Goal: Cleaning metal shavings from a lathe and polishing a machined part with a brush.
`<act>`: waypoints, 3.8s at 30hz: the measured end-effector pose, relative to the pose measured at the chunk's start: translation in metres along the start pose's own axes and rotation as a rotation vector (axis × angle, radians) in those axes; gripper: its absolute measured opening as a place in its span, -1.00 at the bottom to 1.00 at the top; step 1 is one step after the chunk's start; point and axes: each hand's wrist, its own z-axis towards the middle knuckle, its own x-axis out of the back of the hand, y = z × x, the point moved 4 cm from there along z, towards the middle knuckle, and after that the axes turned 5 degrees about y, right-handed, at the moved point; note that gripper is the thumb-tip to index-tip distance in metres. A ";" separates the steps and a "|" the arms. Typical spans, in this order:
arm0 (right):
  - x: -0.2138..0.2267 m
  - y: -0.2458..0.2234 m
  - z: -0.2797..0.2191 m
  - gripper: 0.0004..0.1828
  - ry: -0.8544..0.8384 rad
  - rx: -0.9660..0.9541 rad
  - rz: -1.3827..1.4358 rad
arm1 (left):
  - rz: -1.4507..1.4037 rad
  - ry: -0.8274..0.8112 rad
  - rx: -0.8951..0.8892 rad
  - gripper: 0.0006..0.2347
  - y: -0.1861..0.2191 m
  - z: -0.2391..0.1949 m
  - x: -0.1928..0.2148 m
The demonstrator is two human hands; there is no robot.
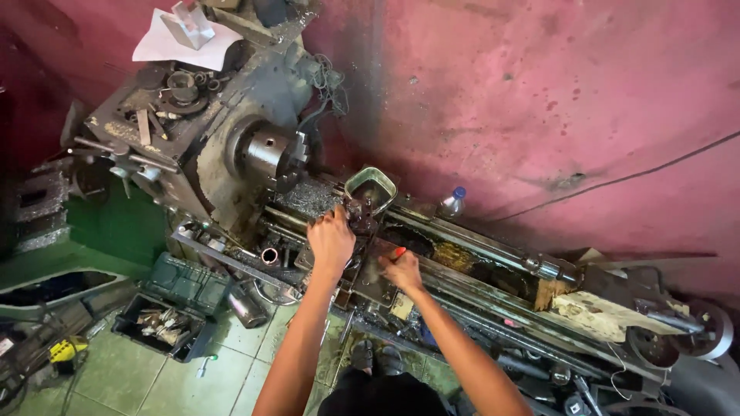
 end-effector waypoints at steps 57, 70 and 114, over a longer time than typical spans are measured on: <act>0.005 -0.002 0.000 -0.79 -0.077 0.436 -0.316 | 0.085 0.205 0.031 -0.76 0.005 0.007 0.007; 0.010 0.007 0.001 -0.83 0.102 0.412 -0.474 | 0.087 0.227 0.013 -0.75 0.006 0.002 0.009; -0.014 0.047 0.171 -0.72 -0.028 0.184 -0.665 | 0.097 0.158 -0.008 -0.75 0.003 0.002 0.000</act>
